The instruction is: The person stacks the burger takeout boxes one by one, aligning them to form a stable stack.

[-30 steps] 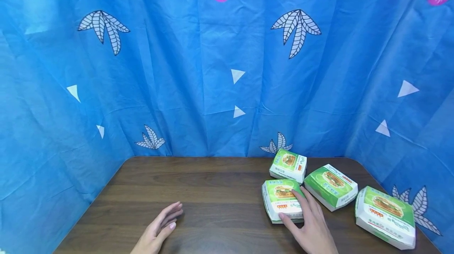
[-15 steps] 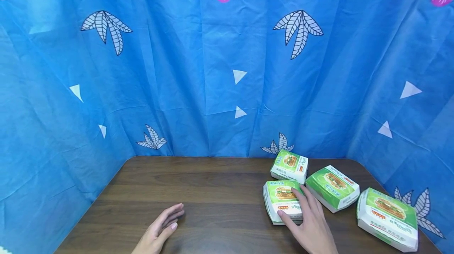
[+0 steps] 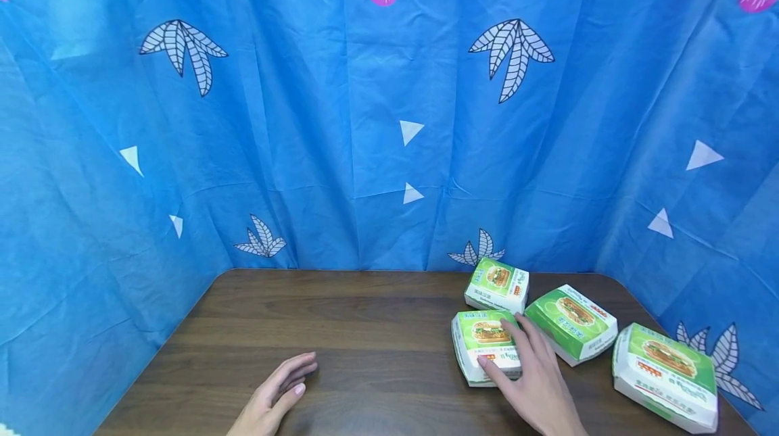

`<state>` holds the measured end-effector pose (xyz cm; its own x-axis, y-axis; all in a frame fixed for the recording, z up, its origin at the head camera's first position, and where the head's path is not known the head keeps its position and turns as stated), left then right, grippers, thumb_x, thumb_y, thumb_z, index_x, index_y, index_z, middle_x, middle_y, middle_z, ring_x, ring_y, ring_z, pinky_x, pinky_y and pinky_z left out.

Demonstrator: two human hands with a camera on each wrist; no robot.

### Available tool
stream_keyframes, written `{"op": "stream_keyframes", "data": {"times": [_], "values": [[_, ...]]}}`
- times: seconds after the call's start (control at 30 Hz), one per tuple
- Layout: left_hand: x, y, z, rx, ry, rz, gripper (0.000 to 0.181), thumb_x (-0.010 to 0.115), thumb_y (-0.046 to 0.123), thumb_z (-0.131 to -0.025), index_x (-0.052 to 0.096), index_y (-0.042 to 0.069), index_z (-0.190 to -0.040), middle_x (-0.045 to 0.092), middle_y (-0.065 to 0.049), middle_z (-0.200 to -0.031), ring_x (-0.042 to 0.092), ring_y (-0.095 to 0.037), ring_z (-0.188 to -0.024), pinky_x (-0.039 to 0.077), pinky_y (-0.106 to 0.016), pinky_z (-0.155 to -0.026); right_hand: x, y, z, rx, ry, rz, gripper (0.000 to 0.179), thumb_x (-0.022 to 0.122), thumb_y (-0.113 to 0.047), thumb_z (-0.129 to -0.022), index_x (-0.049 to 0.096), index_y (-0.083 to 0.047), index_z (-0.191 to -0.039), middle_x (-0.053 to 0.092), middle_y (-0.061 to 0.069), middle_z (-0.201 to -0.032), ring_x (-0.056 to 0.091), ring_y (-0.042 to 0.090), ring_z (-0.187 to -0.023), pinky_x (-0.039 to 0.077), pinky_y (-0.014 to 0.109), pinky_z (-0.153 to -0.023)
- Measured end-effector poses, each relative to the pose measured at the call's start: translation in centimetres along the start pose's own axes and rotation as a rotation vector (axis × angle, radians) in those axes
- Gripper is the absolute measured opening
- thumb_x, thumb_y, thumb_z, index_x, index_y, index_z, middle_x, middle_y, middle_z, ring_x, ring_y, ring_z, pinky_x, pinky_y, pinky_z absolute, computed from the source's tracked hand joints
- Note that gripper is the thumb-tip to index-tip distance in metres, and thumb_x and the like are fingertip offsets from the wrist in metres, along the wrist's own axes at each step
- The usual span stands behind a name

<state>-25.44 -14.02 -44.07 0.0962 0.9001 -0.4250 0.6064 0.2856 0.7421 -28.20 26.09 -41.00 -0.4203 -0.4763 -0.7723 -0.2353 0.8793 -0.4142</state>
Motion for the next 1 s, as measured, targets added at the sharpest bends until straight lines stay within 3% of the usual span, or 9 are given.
{"op": "stream_keyframes", "data": {"times": [0.27, 0.4, 0.53, 0.77, 1.0], "values": [[-0.2, 0.8, 0.0, 0.1, 0.049, -0.03, 0.039, 0.054, -0.003, -0.093, 0.05, -0.004, -0.132, 0.056, -0.024, -0.126, 0.06, -0.02, -0.116, 0.052, -0.029, -0.092, 0.2, 0.8, -0.1, 0.01, -0.014, -0.01, 0.076, 0.07, -0.055, -0.082, 0.046, -0.012, -0.139, 0.035, 0.023, -0.146, 0.034, 0.048, -0.126, 0.033, 0.063, -0.09], [-0.3, 0.7, 0.0, 0.12, 0.056, -0.031, 0.041, 0.054, -0.005, -0.092, 0.049, -0.003, -0.133, 0.056, -0.024, -0.127, 0.06, -0.018, -0.116, 0.052, -0.029, -0.092, 0.5, 1.1, -0.2, 0.013, -0.023, -0.016, 0.077, 0.07, -0.054, -0.082, 0.044, -0.013, -0.142, 0.034, 0.024, -0.147, 0.034, 0.049, -0.127, 0.032, 0.064, -0.09], [-0.1, 0.7, 0.1, 0.122, 0.041, -0.034, 0.042, 0.053, -0.004, -0.093, 0.048, -0.004, -0.134, 0.055, -0.026, -0.128, 0.06, -0.02, -0.117, 0.052, -0.03, -0.092, 0.6, 1.2, -0.4, 0.032, -0.056, 0.0, 0.081, 0.067, -0.058, -0.082, 0.041, -0.012, -0.143, 0.032, 0.024, -0.148, 0.032, 0.051, -0.128, 0.031, 0.067, -0.091], [0.0, 0.2, 0.1, 0.057, 0.024, -0.023, 0.04, 0.053, 0.0, -0.095, 0.046, -0.007, -0.134, 0.053, -0.027, -0.13, 0.059, -0.027, -0.117, 0.052, -0.03, -0.093, 0.8, 1.6, -0.9, 0.063, -0.099, 0.006, 0.083, 0.065, -0.061, -0.082, 0.041, -0.01, -0.143, 0.028, 0.024, -0.151, 0.029, 0.053, -0.13, 0.028, 0.071, -0.091], [-0.1, 0.7, 0.0, 0.088, 0.036, -0.032, 0.041, 0.053, -0.002, -0.094, 0.046, -0.007, -0.134, 0.053, -0.027, -0.129, 0.06, -0.025, -0.116, 0.053, -0.031, -0.091, 0.8, 1.5, -1.3, 0.061, -0.103, -0.01, 0.083, 0.065, -0.061, -0.082, 0.04, -0.014, -0.145, 0.027, 0.023, -0.152, 0.029, 0.051, -0.131, 0.03, 0.071, -0.09]]}}
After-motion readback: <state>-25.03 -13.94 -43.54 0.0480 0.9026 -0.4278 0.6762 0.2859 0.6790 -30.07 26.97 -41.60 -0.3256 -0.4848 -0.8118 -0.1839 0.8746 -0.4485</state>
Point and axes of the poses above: each hand's wrist, its own z-axis away from the middle knuckle, its own x-axis out of the palm, y = z × x, the point moved 10 cm from there along -z, towards the middle knuckle
